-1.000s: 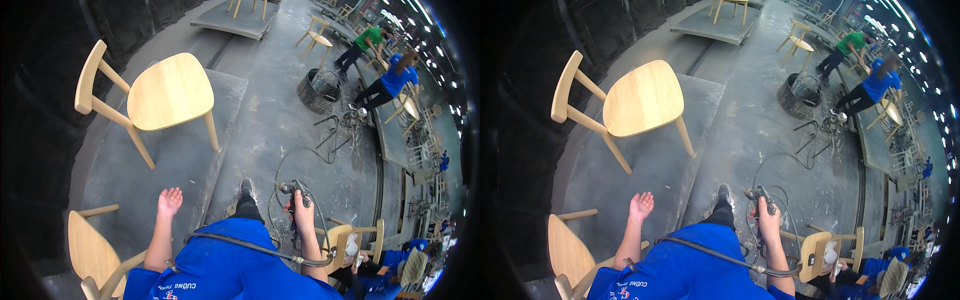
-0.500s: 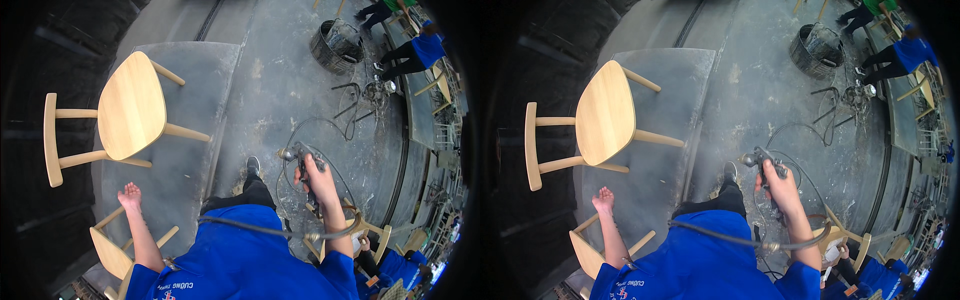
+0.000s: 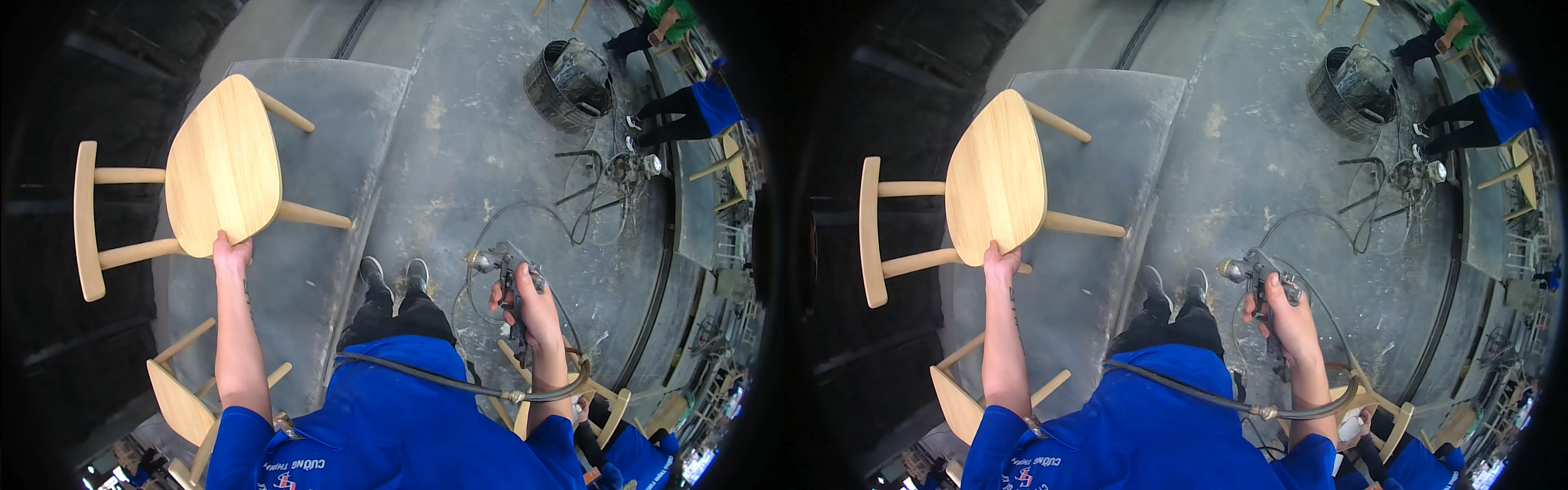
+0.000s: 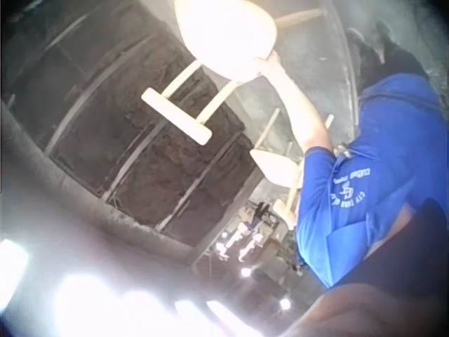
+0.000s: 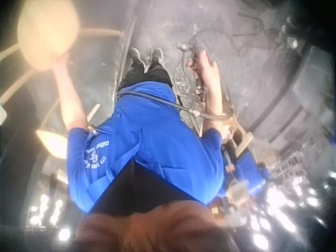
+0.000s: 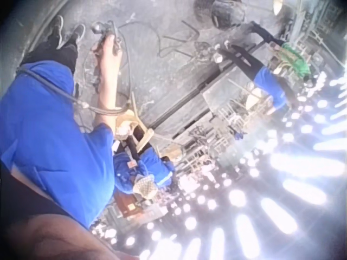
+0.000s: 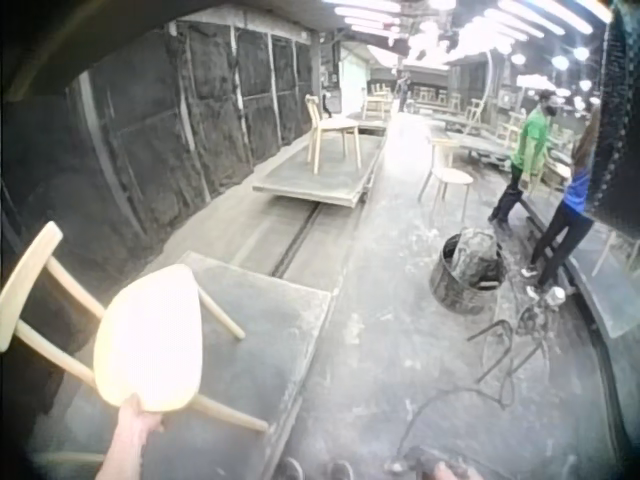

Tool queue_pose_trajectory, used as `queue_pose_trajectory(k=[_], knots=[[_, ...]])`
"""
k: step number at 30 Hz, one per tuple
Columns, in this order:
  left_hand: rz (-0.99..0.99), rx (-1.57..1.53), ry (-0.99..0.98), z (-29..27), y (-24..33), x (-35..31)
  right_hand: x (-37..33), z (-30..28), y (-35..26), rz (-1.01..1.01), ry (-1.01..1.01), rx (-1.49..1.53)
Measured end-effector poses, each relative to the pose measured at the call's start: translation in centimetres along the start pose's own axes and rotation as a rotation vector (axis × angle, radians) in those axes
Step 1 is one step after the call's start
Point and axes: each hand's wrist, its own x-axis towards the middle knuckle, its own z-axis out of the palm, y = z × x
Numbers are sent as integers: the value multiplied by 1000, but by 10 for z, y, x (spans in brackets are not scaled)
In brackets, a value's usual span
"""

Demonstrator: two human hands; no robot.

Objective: The person uses a spray gun to apply finish to multiple wooden chairs in a workshop. They repeatedly pick up each chair, rotate it to access all sides, spray the surfaces, and place it back on a platform. The process is repeated for several chairs throughout the clip.

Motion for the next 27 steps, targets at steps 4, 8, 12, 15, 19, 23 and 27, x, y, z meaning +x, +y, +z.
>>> queue_pose_trajectory(k=[4,8,12,15,19,23,27], knots=[[100,117,-14,-29,7,13,-1,12,-11,18,-26,-26],[79,243,212,-62,48,36,-5,22,-13,45,-98,28],[164,421,309,-95,95,55,4,31,-1,67,-180,45],[149,416,295,-107,113,66,16,40,9,138,-129,-265],[151,319,174,-118,119,72,6,52,-4,109,-105,-354],[189,148,259,-165,130,70,-23,57,-45,-70,-257,-281],[157,52,442,-273,105,61,-46,61,-68,-421,-308,-153]])
